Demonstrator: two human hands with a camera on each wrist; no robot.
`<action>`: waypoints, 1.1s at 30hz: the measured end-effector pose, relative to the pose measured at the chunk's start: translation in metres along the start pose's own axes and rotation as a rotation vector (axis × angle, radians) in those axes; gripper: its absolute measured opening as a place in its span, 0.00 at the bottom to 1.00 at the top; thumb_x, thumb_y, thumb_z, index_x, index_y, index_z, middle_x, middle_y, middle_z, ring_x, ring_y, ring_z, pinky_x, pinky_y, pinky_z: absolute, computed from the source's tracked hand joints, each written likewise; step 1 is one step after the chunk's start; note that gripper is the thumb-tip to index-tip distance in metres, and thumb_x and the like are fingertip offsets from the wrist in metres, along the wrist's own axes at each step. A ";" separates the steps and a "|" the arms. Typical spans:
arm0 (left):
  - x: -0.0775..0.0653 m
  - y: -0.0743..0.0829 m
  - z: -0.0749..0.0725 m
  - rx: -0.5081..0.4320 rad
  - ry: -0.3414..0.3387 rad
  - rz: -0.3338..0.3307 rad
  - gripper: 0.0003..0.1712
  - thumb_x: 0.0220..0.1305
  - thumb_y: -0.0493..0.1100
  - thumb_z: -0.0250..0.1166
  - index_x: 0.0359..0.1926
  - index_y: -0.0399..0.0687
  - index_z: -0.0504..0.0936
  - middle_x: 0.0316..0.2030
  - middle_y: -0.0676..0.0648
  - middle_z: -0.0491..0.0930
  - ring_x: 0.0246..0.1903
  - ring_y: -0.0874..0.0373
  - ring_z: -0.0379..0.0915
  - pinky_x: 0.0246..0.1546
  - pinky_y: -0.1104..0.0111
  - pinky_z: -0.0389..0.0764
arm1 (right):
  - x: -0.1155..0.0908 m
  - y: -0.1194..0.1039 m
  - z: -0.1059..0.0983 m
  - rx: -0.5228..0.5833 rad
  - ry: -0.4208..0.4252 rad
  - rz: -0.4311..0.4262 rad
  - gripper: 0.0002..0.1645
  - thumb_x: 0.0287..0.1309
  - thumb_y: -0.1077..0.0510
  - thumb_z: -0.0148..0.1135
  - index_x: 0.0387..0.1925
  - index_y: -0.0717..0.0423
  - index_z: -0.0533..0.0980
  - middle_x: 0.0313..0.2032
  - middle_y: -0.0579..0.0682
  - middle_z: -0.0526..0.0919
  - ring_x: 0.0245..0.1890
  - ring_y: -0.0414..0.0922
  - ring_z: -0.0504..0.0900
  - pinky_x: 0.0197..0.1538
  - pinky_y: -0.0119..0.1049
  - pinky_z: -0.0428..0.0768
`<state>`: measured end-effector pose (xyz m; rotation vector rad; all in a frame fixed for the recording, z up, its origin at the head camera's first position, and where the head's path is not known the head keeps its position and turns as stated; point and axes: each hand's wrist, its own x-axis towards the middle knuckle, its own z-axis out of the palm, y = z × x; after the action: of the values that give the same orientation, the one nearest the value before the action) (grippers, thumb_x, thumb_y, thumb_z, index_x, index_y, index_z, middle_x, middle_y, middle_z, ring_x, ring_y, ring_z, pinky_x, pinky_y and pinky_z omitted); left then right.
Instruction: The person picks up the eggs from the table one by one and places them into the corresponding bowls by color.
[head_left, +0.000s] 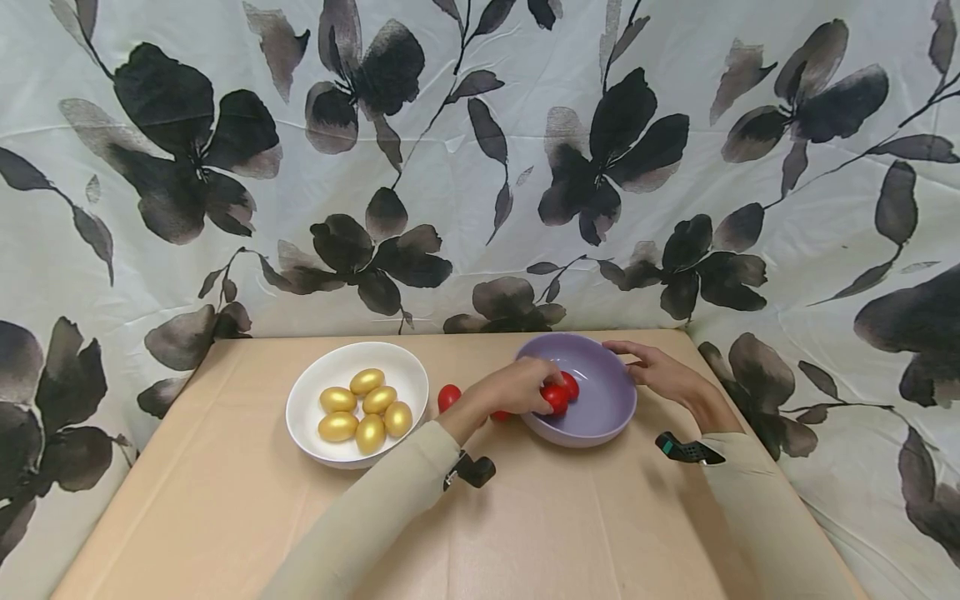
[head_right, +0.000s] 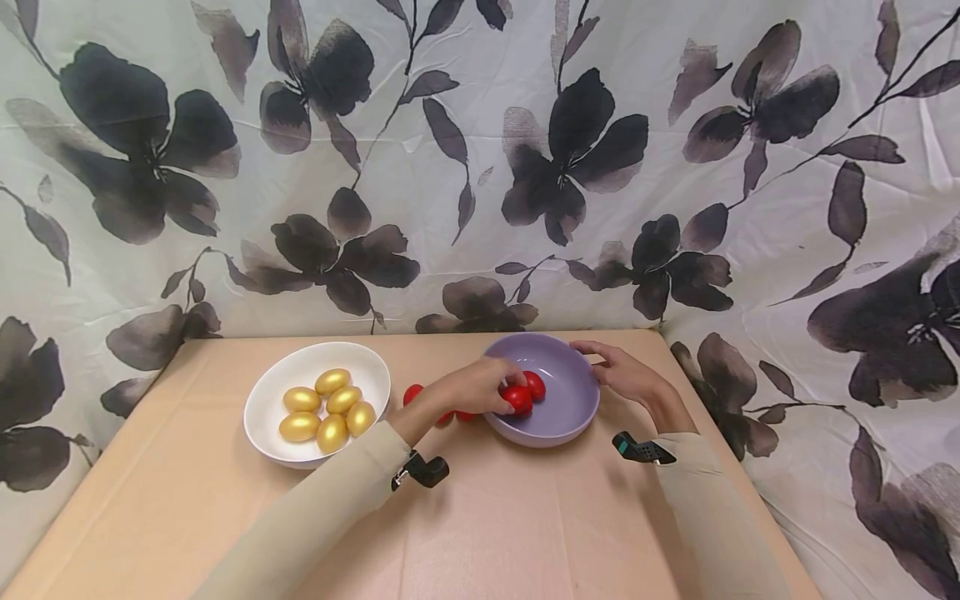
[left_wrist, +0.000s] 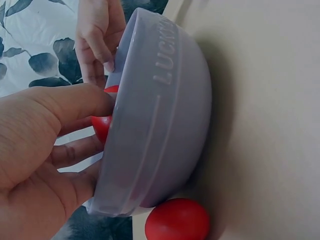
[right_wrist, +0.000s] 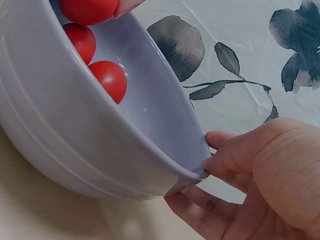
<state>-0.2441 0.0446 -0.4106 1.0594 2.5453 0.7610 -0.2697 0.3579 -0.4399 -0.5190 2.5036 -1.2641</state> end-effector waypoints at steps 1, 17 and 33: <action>0.001 0.000 0.000 0.010 -0.002 0.005 0.24 0.60 0.40 0.74 0.58 0.44 0.82 0.51 0.49 0.82 0.49 0.58 0.74 0.52 0.72 0.79 | 0.000 0.000 0.000 0.001 0.000 0.001 0.37 0.65 0.73 0.44 0.75 0.57 0.62 0.71 0.67 0.64 0.62 0.67 0.76 0.61 0.56 0.79; 0.013 0.002 0.006 0.105 -0.029 0.011 0.22 0.59 0.41 0.74 0.55 0.46 0.83 0.48 0.50 0.82 0.48 0.59 0.74 0.49 0.75 0.78 | 0.000 -0.003 0.001 0.021 0.003 0.016 0.37 0.65 0.73 0.43 0.75 0.57 0.62 0.71 0.66 0.64 0.62 0.66 0.76 0.61 0.54 0.79; 0.019 0.001 0.015 0.239 -0.030 -0.008 0.17 0.60 0.40 0.74 0.50 0.46 0.84 0.42 0.51 0.82 0.43 0.59 0.72 0.46 0.74 0.76 | 0.000 -0.003 0.001 0.005 0.008 0.014 0.37 0.65 0.73 0.44 0.75 0.56 0.62 0.72 0.65 0.64 0.63 0.66 0.75 0.63 0.55 0.76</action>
<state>-0.2508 0.0641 -0.4233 1.1205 2.6612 0.4423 -0.2684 0.3556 -0.4381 -0.4958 2.5063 -1.2693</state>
